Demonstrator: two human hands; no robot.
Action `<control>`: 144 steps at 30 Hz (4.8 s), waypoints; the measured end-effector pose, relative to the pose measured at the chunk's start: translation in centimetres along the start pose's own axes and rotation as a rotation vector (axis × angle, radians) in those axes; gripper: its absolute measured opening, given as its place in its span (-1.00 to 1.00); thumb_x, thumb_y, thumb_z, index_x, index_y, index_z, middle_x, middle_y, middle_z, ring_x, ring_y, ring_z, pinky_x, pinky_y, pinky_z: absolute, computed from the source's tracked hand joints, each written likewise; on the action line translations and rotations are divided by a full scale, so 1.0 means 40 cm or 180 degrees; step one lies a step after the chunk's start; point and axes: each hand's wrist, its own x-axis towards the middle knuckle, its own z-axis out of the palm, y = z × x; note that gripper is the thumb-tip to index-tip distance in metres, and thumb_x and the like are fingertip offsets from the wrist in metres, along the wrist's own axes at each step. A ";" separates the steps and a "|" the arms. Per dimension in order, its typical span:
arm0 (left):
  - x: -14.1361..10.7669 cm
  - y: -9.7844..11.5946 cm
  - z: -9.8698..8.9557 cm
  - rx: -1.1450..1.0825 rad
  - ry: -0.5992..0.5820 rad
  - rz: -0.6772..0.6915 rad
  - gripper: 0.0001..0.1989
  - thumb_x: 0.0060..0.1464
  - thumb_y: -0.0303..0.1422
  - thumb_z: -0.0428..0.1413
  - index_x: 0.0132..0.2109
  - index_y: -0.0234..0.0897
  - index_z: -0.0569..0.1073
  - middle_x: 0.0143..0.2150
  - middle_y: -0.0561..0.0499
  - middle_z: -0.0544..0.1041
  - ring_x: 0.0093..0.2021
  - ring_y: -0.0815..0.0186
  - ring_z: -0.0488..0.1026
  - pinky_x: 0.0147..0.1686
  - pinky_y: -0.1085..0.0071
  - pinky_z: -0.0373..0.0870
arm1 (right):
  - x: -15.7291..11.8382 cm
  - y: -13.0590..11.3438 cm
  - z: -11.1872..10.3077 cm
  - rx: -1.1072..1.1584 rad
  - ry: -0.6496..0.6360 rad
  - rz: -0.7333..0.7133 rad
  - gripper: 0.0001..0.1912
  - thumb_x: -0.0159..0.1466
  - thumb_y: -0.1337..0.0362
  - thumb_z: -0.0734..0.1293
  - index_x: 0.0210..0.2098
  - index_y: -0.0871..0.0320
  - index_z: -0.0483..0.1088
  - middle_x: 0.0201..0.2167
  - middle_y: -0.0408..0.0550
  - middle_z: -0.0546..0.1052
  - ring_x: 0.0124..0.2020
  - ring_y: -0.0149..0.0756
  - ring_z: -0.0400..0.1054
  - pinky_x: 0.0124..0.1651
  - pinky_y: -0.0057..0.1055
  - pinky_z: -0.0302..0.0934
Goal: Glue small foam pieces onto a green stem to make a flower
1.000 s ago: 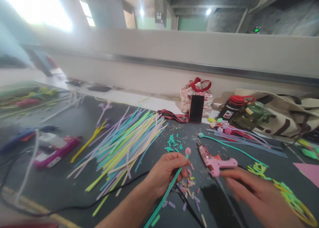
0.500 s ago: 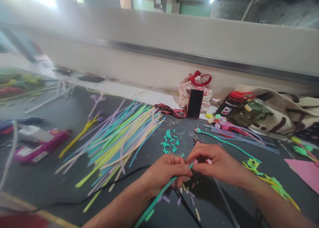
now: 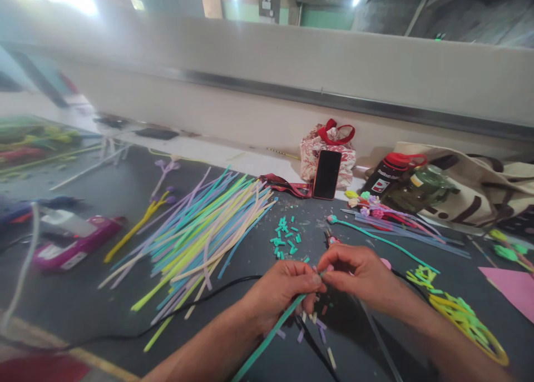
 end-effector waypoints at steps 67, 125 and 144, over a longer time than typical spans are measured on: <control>0.007 -0.008 -0.001 0.0122 0.0313 0.0029 -0.75 -0.20 -0.25 0.20 -0.49 -0.36 0.35 -0.68 0.11 0.41 -0.80 0.64 0.00 -0.75 0.61 -0.05 | 0.012 0.007 -0.009 -0.1446 0.0110 -0.0899 -0.84 0.19 0.35 0.21 -0.44 0.18 0.40 -0.52 -0.12 0.44 -0.46 -0.38 0.29 -0.38 -0.46 0.12; -0.008 0.023 0.001 -0.0051 0.0531 0.0211 -0.76 -0.11 -0.25 0.16 -0.48 -0.36 0.35 -0.68 0.16 0.33 -0.78 0.65 -0.01 -0.79 0.65 -0.18 | -0.058 0.146 -0.069 -0.3122 0.0235 -0.0085 -0.58 -0.03 0.51 0.18 -0.17 0.16 0.38 -0.20 0.04 0.48 -0.15 -0.14 0.28 -0.09 -0.22 0.08; 0.005 0.014 -0.010 -0.0307 0.0651 0.0312 -0.76 -0.18 -0.26 0.20 -0.47 -0.38 0.40 -0.59 0.09 0.40 -0.70 0.60 0.14 -0.72 0.63 -0.07 | -0.209 0.180 0.070 0.2126 0.0653 0.0633 -0.29 -0.13 -0.20 0.34 -0.11 0.12 0.38 -0.60 -0.01 0.46 -0.67 -0.31 0.23 -0.65 -0.44 0.00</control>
